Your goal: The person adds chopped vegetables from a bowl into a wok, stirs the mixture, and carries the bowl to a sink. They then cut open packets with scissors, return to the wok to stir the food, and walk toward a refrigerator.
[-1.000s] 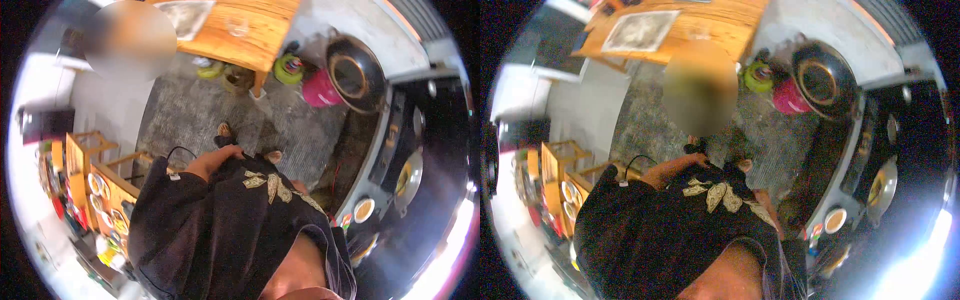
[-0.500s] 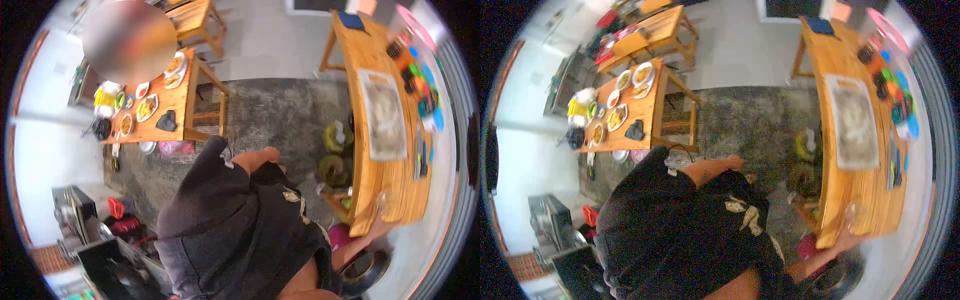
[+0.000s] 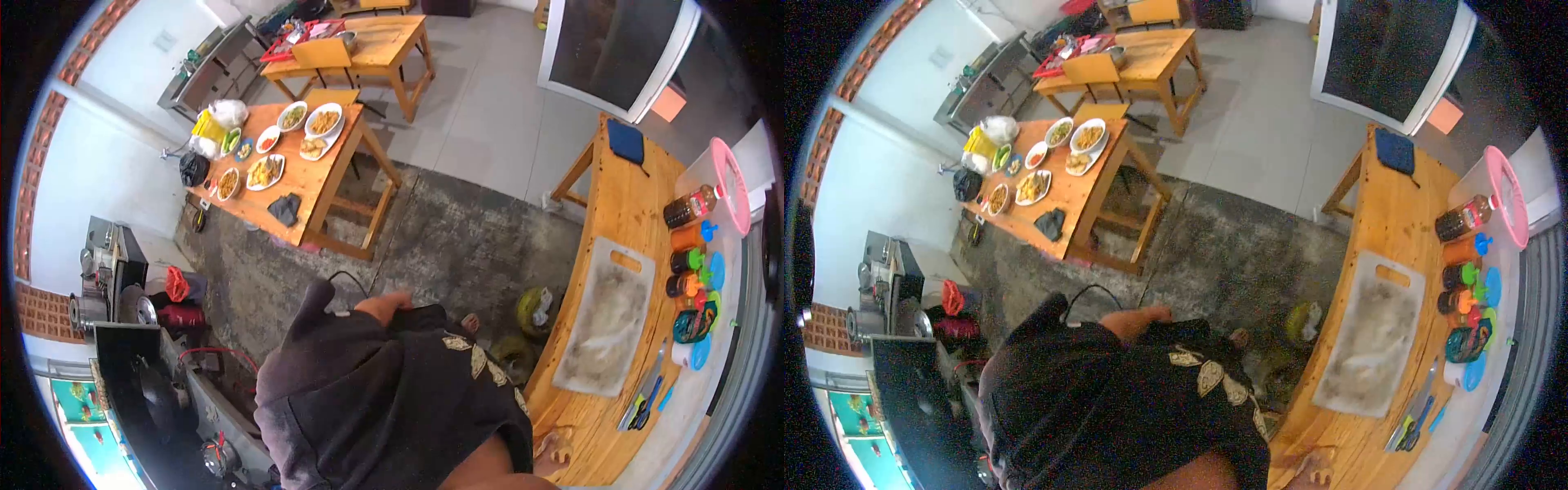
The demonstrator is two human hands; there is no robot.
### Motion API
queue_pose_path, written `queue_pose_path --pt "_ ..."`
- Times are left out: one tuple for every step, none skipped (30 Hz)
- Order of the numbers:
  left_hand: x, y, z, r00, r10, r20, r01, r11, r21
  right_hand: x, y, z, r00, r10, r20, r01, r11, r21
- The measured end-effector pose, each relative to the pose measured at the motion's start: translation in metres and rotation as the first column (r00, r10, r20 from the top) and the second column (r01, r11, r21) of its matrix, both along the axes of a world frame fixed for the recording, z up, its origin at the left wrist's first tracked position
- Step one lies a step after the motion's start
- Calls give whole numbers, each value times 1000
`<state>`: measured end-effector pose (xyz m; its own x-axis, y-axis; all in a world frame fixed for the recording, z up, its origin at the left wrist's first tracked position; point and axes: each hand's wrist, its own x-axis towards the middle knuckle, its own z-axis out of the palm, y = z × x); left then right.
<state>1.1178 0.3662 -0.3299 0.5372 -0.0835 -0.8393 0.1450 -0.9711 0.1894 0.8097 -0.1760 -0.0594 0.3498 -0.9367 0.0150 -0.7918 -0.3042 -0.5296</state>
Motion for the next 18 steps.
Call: queue_pose_path --pt "10 -9 -25 997 -21 -75 22 999 24 11 2 4 1000 -29 -12 28 999 -27" --pt "21 -20 -44 987 -40 -155 48 998 49 18 2 8 998 -56 -29 55 997 -45" --pt "29 -30 -53 969 -53 -241 73 995 74 26 1 13 996 -80 -43 77 995 -62" --pt "42 -38 -39 962 -108 -251 133 988 85 33 1 19 994 -99 -55 95 992 -78" --pt "63 -45 -17 952 -158 -264 188 978 94 41 0 25 991 -116 -64 110 989 -97" --pt "85 -53 9 940 -208 -271 243 965 102 50 -1 31 989 -129 -70 121 986 -113" --pt "103 -56 10 970 -197 -139 205 978 39 61 -2 36 987 -143 -71 133 983 -128" --pt "120 -60 11 985 -175 -5 175 984 -31 72 -2 43 985 -159 -64 148 978 -146" --pt "139 -64 11 982 -140 128 154 982 -106 85 -2 48 983 -173 -58 161 973 -164" --pt "158 -81 52 975 -89 203 124 978 -168 98 -2 53 982 -183 -52 171 968 -181" --pt "176 -104 105 962 -36 271 102 967 -232 113 -1 60 979 -199 -43 187 963 -196" --pt "195 -117 122 956 -86 279 166 947 -276 129 -2 69 977 -208 -37 196 958 -207" --pt "214 -127 128 948 -137 286 230 919 -321 149 -1 78 975 -220 -25 209 952 -224" --pt "233 -139 128 949 -236 209 295 898 -326 173 1 88 974 -225 -11 217 948 -232" --pt "252 -151 125 936 -326 135 353 872 -339 198 3 99 975 -224 1 218 946 -241" --pt "277 -162 123 910 -409 69 406 842 -355 228 8 108 979 -205 17 203 951 -235" --pt "296 -169 105 881 -439 174 469 774 -425 264 13 116 986 -161 36 165 961 -223" --pt "311 -171 81 846 -453 280 532 698 -478 307 25 125 993 -94 73 105 979 -175"
